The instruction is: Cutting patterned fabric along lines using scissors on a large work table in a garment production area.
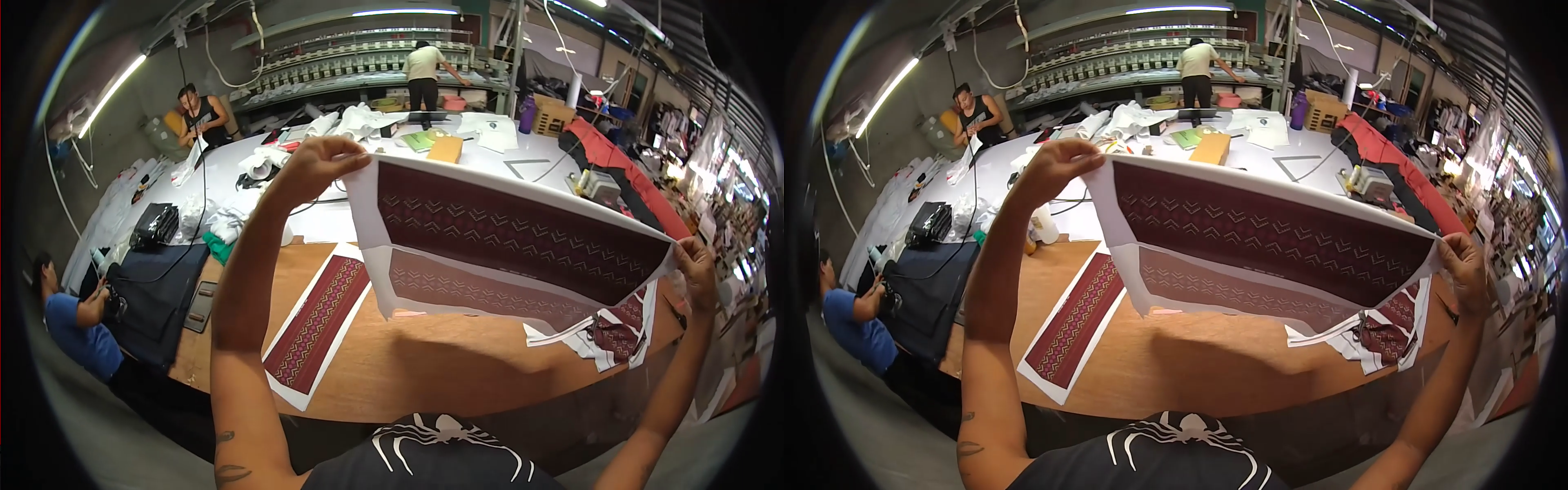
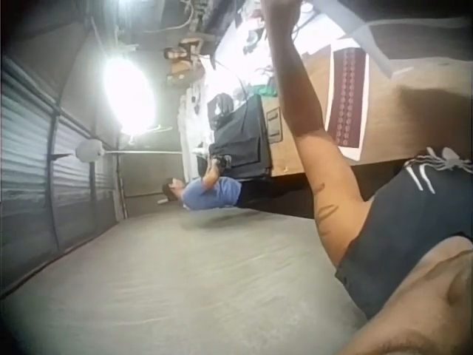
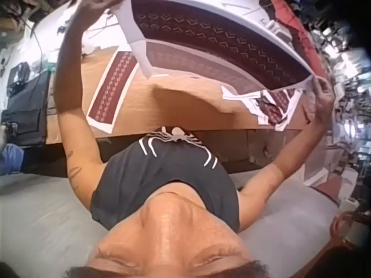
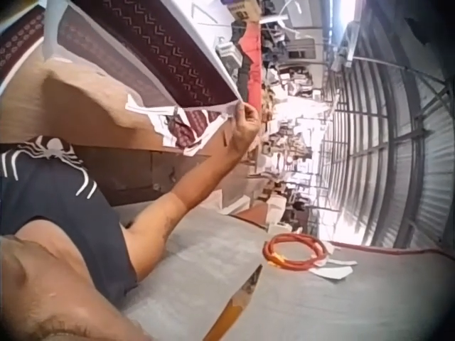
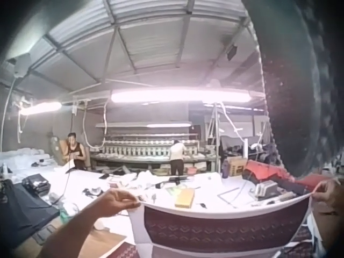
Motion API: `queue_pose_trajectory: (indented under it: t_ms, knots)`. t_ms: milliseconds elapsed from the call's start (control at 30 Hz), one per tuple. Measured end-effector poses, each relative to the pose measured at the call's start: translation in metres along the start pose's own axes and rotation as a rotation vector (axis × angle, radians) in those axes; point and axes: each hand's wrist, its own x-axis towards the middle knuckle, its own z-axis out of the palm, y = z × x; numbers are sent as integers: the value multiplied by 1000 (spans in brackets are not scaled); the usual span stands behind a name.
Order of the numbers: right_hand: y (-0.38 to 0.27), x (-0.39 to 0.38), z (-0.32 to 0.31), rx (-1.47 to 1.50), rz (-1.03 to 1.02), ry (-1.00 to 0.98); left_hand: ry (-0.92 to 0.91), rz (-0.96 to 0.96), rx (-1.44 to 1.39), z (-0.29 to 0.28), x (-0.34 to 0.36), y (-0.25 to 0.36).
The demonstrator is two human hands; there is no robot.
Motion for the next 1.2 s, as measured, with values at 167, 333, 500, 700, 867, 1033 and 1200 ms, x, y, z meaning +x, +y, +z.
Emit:
queue_pose_trajectory:
  t_ms: [167, 333, 500, 700, 867, 1033, 1200]
  knots:
    - [14, -34, -9, -118, 112, -3, -78, -113, -189, 18, -49, 22]
    - [62, -11, -71, -250, 158, 71, -166, 143, -105, 83, -106, 64]
    - [84, 92, -92, -394, 171, 199, -126, -1, -354, 171, -160, 65]
    - [43, 149, 143, -309, -42, 70, -77, -505, -403, 247, -275, 2]
    - [109, 149, 308, -516, -247, -31, 40, -851, -333, 279, -350, -49]
    - [162, 124, 457, -285, -183, -161, 168, -999, -212, 287, -399, -85]
    - [174, 95, 562, -223, -211, -240, 188, -1163, -160, 264, -412, -88]
